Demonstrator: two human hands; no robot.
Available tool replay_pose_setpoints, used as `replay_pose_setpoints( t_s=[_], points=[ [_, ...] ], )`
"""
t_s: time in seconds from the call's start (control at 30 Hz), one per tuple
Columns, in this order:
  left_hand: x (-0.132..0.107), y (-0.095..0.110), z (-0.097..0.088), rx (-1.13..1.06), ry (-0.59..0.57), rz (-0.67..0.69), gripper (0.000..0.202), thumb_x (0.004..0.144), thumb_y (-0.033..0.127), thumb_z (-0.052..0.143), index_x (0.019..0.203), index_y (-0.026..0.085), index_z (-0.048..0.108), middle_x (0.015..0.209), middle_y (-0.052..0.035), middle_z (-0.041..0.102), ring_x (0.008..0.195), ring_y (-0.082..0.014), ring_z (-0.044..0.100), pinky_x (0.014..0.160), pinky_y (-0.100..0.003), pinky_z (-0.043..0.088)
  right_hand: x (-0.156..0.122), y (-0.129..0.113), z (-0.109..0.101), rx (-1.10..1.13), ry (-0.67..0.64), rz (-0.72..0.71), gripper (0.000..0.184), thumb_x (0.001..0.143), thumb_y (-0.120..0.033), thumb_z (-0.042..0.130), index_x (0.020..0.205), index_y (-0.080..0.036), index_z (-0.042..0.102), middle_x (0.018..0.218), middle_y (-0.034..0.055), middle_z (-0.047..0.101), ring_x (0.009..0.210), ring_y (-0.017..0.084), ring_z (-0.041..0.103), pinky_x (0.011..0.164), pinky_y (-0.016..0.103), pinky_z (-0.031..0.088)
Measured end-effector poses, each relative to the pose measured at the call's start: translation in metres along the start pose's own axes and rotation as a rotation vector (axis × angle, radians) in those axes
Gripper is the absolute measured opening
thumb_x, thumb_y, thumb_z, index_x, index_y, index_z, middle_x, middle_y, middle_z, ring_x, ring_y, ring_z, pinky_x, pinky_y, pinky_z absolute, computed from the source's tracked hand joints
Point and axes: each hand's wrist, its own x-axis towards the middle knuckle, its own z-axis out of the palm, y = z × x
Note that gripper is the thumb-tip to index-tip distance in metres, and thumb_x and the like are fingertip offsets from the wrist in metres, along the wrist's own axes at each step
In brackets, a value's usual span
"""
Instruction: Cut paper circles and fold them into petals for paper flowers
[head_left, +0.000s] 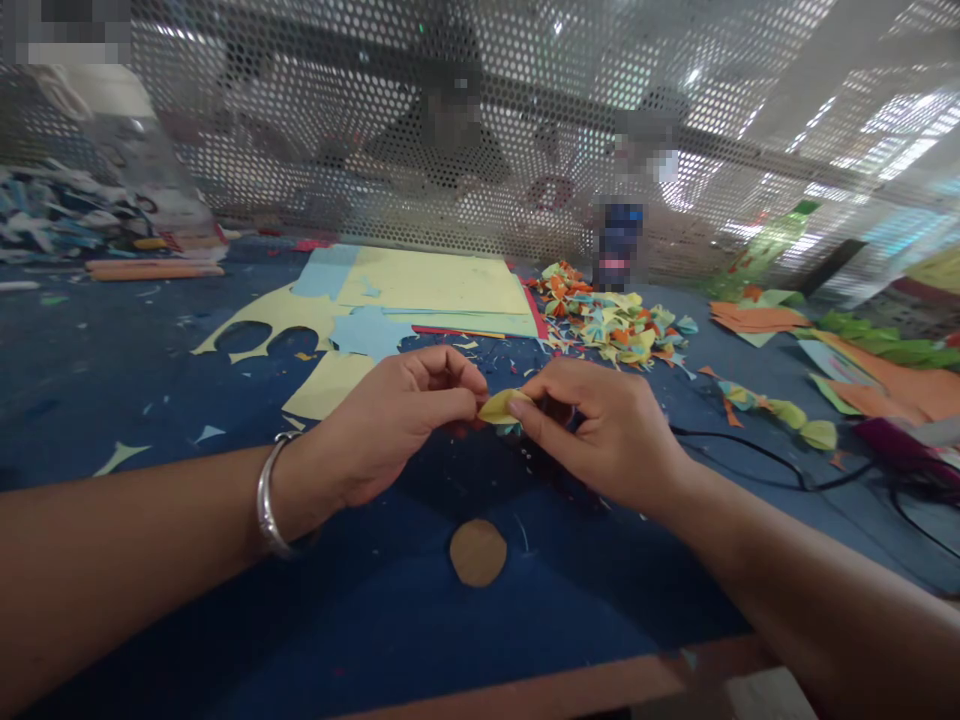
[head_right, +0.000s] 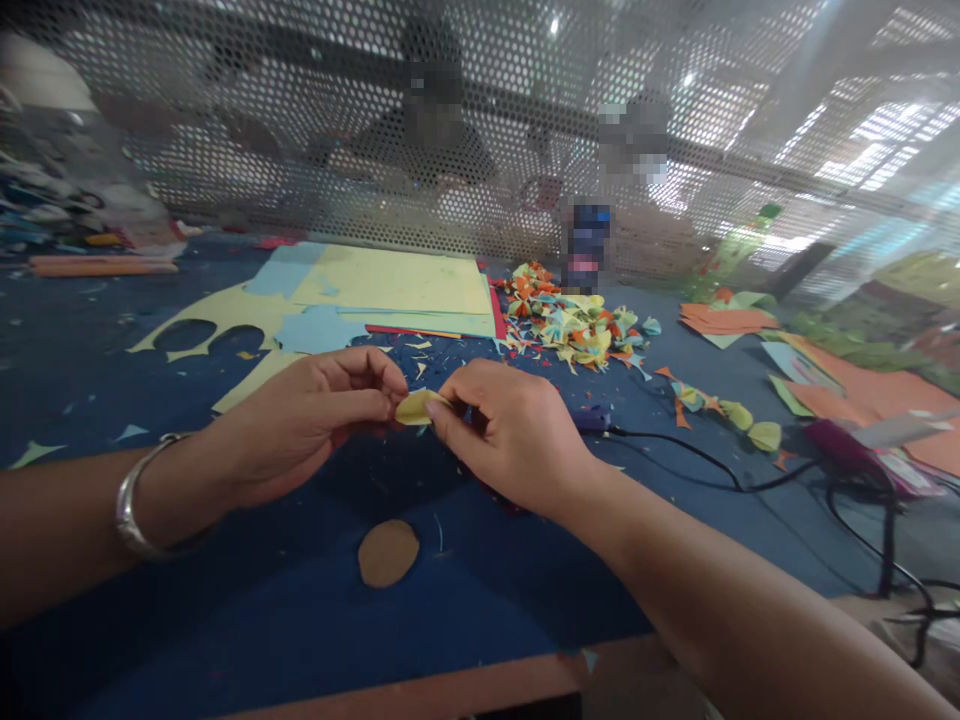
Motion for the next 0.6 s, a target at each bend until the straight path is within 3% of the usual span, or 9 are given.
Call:
replay_pose_setpoints(
  t_s=[0.23, 0.6],
  points=[
    [-0.0018, 0.0003, 0.0012, -0.031, -0.003, -0.017, 0.006, 0.073, 0.020, 0.066, 0.078, 0.018, 0.063, 0.071, 0.0010, 0.066, 0.065, -0.0139, 0.064, 0.063, -0.027, 0.047, -0.0005, -0.0027, 0.0015, -0.021, 0.008, -0.008, 0.021, 0.095, -0.023, 0.061, 0.076, -0.017, 0.066, 0.068, -0.0002, 0.060, 0.060, 0.011, 0.054, 0.058, 0.024, 0.039],
    [-0.0031, -0.0024, -0.0030, 0.137, -0.050, 0.170, 0.017, 0.078, 0.027, 0.078, 0.083, 0.017, 0.065, 0.075, 0.0015, 0.066, 0.071, -0.0122, 0.061, 0.066, -0.025, 0.048, -0.0017, -0.0020, 0.0014, -0.016, -0.001, 0.003, 0.020, 0.094, -0.023, 0.062, 0.076, -0.017, 0.067, 0.068, -0.0005, 0.061, 0.060, 0.011, 0.054, 0.057, 0.023, 0.039]
  ],
)
